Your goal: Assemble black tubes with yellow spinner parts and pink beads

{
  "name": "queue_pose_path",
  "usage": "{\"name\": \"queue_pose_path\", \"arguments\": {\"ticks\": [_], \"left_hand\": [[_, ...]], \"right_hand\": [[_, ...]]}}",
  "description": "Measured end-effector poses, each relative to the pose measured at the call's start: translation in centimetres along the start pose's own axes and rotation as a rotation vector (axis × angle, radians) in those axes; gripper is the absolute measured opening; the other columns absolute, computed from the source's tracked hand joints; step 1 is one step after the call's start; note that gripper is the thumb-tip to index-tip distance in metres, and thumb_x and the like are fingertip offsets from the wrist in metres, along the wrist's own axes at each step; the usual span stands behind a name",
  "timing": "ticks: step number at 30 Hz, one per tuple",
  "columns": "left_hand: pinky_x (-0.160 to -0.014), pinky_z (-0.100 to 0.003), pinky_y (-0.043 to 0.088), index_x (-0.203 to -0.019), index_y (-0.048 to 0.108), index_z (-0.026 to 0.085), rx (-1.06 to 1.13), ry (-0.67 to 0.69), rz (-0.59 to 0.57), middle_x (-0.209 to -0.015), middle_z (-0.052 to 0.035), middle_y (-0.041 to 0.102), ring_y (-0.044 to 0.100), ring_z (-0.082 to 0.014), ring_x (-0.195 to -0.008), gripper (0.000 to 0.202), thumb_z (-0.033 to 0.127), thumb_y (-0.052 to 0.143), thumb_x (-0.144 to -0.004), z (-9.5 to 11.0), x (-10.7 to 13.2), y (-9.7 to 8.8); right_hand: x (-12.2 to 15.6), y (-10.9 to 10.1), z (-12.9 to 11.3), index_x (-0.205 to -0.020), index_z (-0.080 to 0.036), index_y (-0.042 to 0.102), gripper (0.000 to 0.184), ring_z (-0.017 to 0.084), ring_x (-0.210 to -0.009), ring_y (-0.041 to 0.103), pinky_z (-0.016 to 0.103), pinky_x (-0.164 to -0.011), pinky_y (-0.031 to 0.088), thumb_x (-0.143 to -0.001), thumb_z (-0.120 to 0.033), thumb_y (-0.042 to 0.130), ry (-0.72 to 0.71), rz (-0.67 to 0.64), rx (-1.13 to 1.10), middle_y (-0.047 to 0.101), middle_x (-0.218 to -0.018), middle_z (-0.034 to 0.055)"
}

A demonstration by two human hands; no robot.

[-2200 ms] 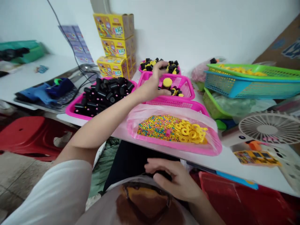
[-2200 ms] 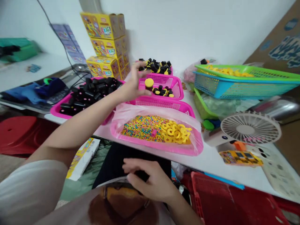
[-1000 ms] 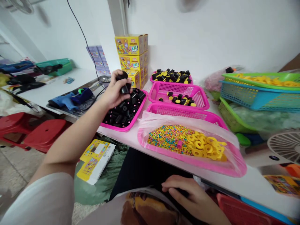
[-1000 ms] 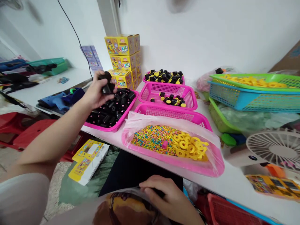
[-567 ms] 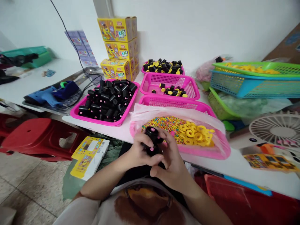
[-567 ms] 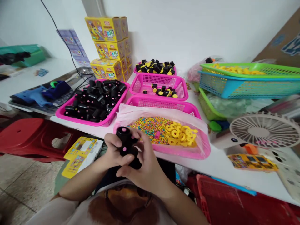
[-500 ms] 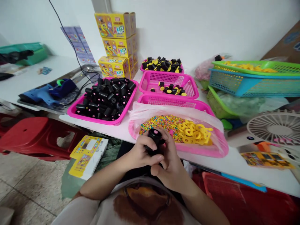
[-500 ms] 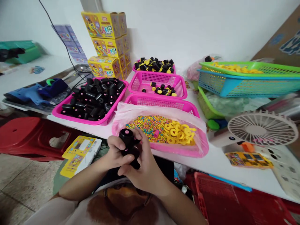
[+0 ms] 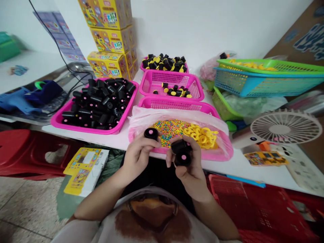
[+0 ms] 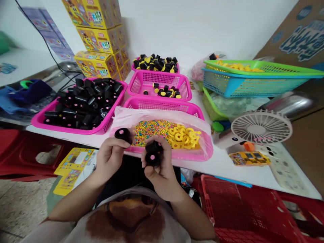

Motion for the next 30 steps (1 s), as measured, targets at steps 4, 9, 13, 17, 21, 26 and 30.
{"name": "queue_pose_path", "arguments": {"ticks": [4,9,13,17,21,26,30], "left_hand": [[-0.089,-0.036,0.065,-0.159,0.01,0.05,0.174,0.097,-0.084,-0.138,-0.0058,0.072,0.078,-0.0195,-0.111,0.089,0.02,0.069,-0.1,1.5,-0.6,0.5],[-0.113,-0.047,0.057,-0.131,0.058,0.029,0.197,-0.13,-0.182,-0.149,-0.0138,0.066,0.061,-0.03,-0.142,0.046,0.024,0.081,-0.091,2.1,-0.1,1.2],[-0.125,-0.054,0.044,-0.134,0.044,0.032,0.139,0.002,-0.305,-0.171,-0.0139,0.039,0.038,-0.0274,-0.159,0.048,0.01,0.067,-0.098,2.8,-0.2,0.9],[-0.131,-0.051,0.037,-0.166,0.009,0.035,-0.028,-0.036,-0.467,-0.176,-0.0155,0.028,0.032,-0.0258,-0.162,0.083,0.008,0.053,-0.101,3.6,-0.5,0.8],[-0.132,-0.051,0.034,-0.169,-0.01,0.037,-0.084,-0.07,-0.533,-0.179,-0.0148,0.016,0.023,-0.0291,-0.165,0.098,0.011,0.055,-0.1,3.8,-0.4,1.0],[-0.122,-0.045,0.048,-0.167,-0.002,0.039,0.074,-0.057,-0.525,-0.171,-0.016,0.036,0.043,-0.0318,-0.156,0.111,0.02,0.077,-0.091,3.7,-0.2,0.9],[-0.118,-0.045,0.051,-0.157,0.035,0.031,0.092,-0.229,-0.474,-0.156,-0.0141,0.056,0.058,-0.0334,-0.143,0.092,0.028,0.087,-0.081,3.9,-0.3,0.5]], "right_hand": [[0.5,-1.4,-0.2,-0.161,-0.046,0.024,0.071,0.027,-0.12,0.066,0.047,-0.104,0.058,-0.1,-0.068,0.052,0.007,0.017,0.214,0.048,-0.156,0.0091],[1.1,-1.9,-0.1,-0.171,-0.041,0.006,0.083,0.032,-0.166,0.017,0.059,-0.134,0.021,-0.103,-0.065,0.047,0.017,-0.142,0.423,0.022,-0.178,0.0042],[1.1,-1.9,-0.2,-0.163,-0.044,-0.027,0.089,0.026,-0.166,0.018,0.053,-0.131,0.031,-0.108,-0.056,0.041,0.019,-0.259,0.323,0.009,-0.181,0.0014],[1.2,-2.2,-0.5,-0.17,-0.04,-0.011,0.086,0.029,-0.168,0.007,0.055,-0.135,0.019,-0.106,-0.061,0.042,-0.005,-0.237,0.43,0.01,-0.181,0.0029],[1.5,-2.2,-0.5,-0.171,-0.042,0.0,0.078,0.031,-0.166,0.015,0.056,-0.135,0.02,-0.105,-0.063,0.038,-0.051,-0.191,0.452,0.02,-0.179,0.0033],[2.2,-1.9,0.2,-0.171,-0.041,0.012,0.081,0.038,-0.158,0.03,0.059,-0.129,0.031,-0.1,-0.076,0.032,-0.071,-0.223,0.416,0.033,-0.164,0.009],[2.8,-1.9,1.3,-0.17,-0.036,-0.012,0.103,0.045,-0.15,0.034,0.059,-0.12,0.041,-0.093,-0.087,0.032,-0.023,-0.339,0.45,0.022,-0.161,0.0123]]}}
Point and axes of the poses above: each hand's wrist, its own x-axis away from the middle knuckle, its own y-axis out of the palm, z = x × y, the point moved 2 cm from there along -x, towards the middle knuckle
